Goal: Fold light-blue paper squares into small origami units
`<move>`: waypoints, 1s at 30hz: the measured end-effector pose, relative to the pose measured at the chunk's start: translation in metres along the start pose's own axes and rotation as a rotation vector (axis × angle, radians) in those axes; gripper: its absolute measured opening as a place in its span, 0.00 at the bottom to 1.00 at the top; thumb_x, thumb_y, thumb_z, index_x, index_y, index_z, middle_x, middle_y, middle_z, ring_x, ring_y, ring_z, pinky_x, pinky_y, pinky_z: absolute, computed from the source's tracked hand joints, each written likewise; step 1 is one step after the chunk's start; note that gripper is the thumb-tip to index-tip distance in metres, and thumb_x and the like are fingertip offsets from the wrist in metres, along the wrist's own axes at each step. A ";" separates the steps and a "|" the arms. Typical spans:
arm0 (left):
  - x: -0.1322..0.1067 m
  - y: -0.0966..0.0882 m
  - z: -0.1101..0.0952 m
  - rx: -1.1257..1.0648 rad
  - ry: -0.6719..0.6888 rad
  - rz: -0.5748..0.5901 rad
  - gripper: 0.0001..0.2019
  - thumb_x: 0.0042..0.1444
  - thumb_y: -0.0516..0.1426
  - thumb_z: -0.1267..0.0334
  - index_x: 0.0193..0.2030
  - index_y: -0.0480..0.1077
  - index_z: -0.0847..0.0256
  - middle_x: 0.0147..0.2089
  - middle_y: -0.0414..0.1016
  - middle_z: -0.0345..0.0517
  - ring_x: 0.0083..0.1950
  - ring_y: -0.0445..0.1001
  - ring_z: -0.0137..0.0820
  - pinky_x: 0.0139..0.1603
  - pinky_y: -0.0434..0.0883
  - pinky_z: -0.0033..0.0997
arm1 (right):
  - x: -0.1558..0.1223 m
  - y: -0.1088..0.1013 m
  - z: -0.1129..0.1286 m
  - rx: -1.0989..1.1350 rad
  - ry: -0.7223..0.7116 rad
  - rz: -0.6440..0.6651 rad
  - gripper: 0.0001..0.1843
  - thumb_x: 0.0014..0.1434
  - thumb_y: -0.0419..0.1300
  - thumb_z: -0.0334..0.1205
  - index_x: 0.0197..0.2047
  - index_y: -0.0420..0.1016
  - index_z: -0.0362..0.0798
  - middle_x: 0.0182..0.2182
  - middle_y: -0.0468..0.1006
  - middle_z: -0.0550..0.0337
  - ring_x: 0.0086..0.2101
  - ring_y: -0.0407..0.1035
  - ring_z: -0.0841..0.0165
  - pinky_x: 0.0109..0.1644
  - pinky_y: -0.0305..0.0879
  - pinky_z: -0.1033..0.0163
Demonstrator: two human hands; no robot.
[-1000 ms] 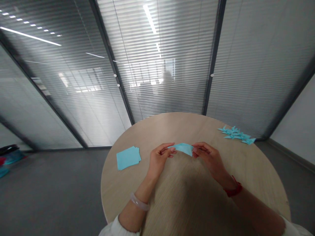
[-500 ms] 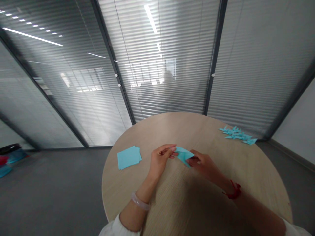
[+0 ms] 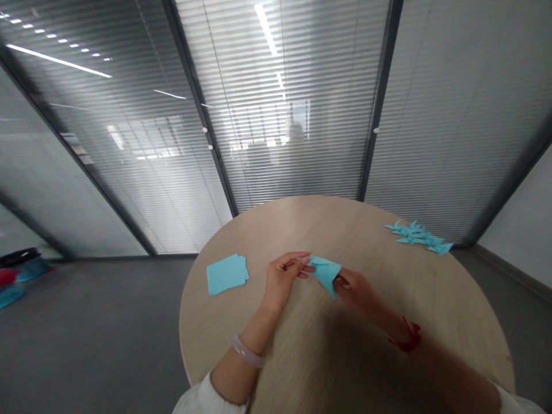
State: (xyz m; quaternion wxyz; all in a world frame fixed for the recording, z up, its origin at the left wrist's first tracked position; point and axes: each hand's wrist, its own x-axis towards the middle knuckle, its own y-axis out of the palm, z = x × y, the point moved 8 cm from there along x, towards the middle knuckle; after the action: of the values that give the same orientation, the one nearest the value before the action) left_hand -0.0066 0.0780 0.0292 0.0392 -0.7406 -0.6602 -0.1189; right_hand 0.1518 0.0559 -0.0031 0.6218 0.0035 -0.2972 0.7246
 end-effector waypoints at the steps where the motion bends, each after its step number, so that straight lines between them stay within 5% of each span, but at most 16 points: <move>1: 0.001 -0.001 0.000 -0.008 -0.001 -0.011 0.09 0.49 0.64 0.62 0.37 0.79 0.63 0.28 0.81 0.45 0.31 0.80 0.33 0.29 0.73 0.25 | 0.001 -0.004 -0.002 0.033 0.024 -0.034 0.17 0.63 0.51 0.47 0.38 0.78 0.47 0.26 0.78 0.59 0.28 0.72 0.65 0.34 0.69 0.62; 5: 0.002 -0.005 0.002 -0.020 0.007 -0.058 0.09 0.48 0.64 0.62 0.36 0.80 0.63 0.28 0.81 0.45 0.31 0.80 0.33 0.28 0.73 0.24 | 0.003 -0.015 0.003 0.265 0.064 -0.098 0.22 0.64 0.48 0.54 0.37 0.76 0.46 0.31 0.78 0.56 0.35 0.73 0.63 0.38 0.71 0.62; 8: 0.001 -0.007 0.002 -0.014 0.013 -0.078 0.09 0.48 0.64 0.63 0.36 0.80 0.63 0.30 0.82 0.46 0.33 0.80 0.34 0.29 0.73 0.25 | 0.002 -0.020 0.005 0.324 0.099 -0.139 0.19 0.59 0.56 0.54 0.39 0.76 0.46 0.33 0.79 0.55 0.33 0.73 0.64 0.38 0.71 0.62; 11: 0.001 -0.006 0.002 -0.005 0.000 -0.070 0.09 0.48 0.65 0.63 0.36 0.80 0.62 0.31 0.82 0.47 0.35 0.80 0.35 0.30 0.73 0.26 | 0.002 -0.022 0.001 0.328 0.131 -0.169 0.18 0.54 0.62 0.53 0.39 0.76 0.46 0.32 0.79 0.56 0.32 0.73 0.65 0.36 0.70 0.63; 25: 0.001 -0.005 0.001 0.016 0.002 -0.037 0.15 0.49 0.64 0.61 0.44 0.78 0.63 0.32 0.83 0.48 0.37 0.81 0.36 0.31 0.74 0.27 | 0.002 -0.035 0.001 0.331 0.125 -0.275 0.15 0.53 0.62 0.50 0.37 0.76 0.47 0.23 0.76 0.61 0.26 0.71 0.67 0.32 0.69 0.62; 30: 0.001 -0.006 0.000 0.010 0.010 -0.045 0.11 0.50 0.63 0.61 0.39 0.78 0.65 0.33 0.82 0.50 0.37 0.81 0.37 0.32 0.74 0.27 | 0.002 -0.037 0.002 0.294 0.126 -0.296 0.16 0.53 0.61 0.51 0.36 0.76 0.47 0.21 0.76 0.61 0.25 0.71 0.66 0.31 0.68 0.61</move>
State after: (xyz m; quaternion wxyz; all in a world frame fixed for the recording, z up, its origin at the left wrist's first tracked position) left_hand -0.0128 0.0797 0.0288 0.0432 -0.7249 -0.6770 -0.1200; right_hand 0.1843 0.0591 0.0151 0.7314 0.0926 -0.1452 0.6598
